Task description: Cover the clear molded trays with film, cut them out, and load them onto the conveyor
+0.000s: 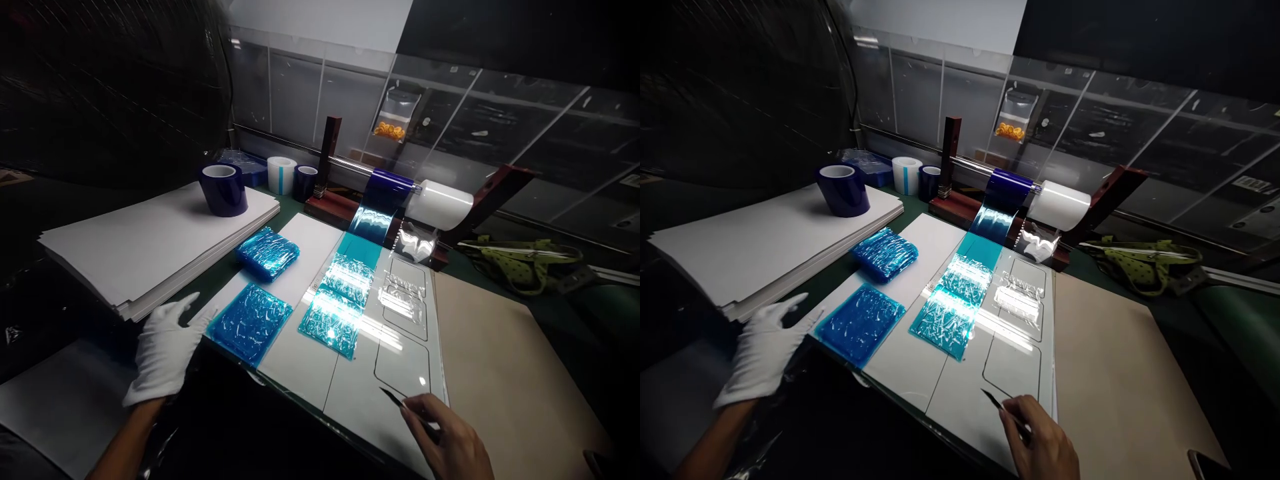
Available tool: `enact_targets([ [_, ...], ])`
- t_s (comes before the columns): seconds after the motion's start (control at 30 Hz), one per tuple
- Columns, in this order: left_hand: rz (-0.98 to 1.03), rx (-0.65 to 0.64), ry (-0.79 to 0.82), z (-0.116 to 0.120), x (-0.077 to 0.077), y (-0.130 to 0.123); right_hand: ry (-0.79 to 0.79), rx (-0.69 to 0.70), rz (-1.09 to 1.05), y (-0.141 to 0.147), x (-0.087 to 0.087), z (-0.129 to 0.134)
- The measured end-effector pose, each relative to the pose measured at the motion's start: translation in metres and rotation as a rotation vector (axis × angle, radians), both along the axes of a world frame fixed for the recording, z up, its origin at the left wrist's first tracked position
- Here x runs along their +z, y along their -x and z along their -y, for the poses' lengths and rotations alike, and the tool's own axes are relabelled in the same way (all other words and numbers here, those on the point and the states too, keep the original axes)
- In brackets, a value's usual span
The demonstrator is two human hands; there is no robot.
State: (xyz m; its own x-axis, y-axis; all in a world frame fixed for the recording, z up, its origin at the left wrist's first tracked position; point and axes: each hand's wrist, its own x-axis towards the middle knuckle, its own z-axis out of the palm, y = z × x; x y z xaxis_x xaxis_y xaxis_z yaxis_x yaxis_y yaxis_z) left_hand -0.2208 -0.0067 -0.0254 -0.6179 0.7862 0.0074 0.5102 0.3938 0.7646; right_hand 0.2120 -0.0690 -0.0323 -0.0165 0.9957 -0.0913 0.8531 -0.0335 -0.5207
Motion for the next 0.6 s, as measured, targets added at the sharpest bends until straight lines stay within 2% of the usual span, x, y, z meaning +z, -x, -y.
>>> enact_targets([
  [0.07,-0.205,0.003,-0.063,-0.003,0.007,-0.010,-0.039,-0.021,0.016,0.003,0.003,-0.007],
  [0.1,-0.276,-0.048,-0.095,-0.006,0.010,-0.019,-0.069,-0.031,0.024,0.007,0.005,-0.012],
  [0.17,-0.346,-0.248,-0.142,-0.015,0.010,-0.045,-0.134,-0.033,0.041,0.019,0.010,-0.028],
  [0.27,-0.376,-0.580,-0.128,-0.038,0.003,-0.094,-0.214,0.054,0.098,0.042,0.017,-0.065],
  [0.33,-0.427,-0.707,-0.093,-0.057,-0.005,-0.124,-0.249,0.111,0.150,0.057,0.019,-0.095],
  [0.43,-0.507,-0.760,-0.041,-0.083,-0.018,-0.152,-0.263,0.148,0.206,0.079,0.016,-0.138],
  [0.6,-0.612,-0.782,0.041,-0.103,-0.031,-0.159,-0.246,0.201,0.297,0.110,0.007,-0.188],
])
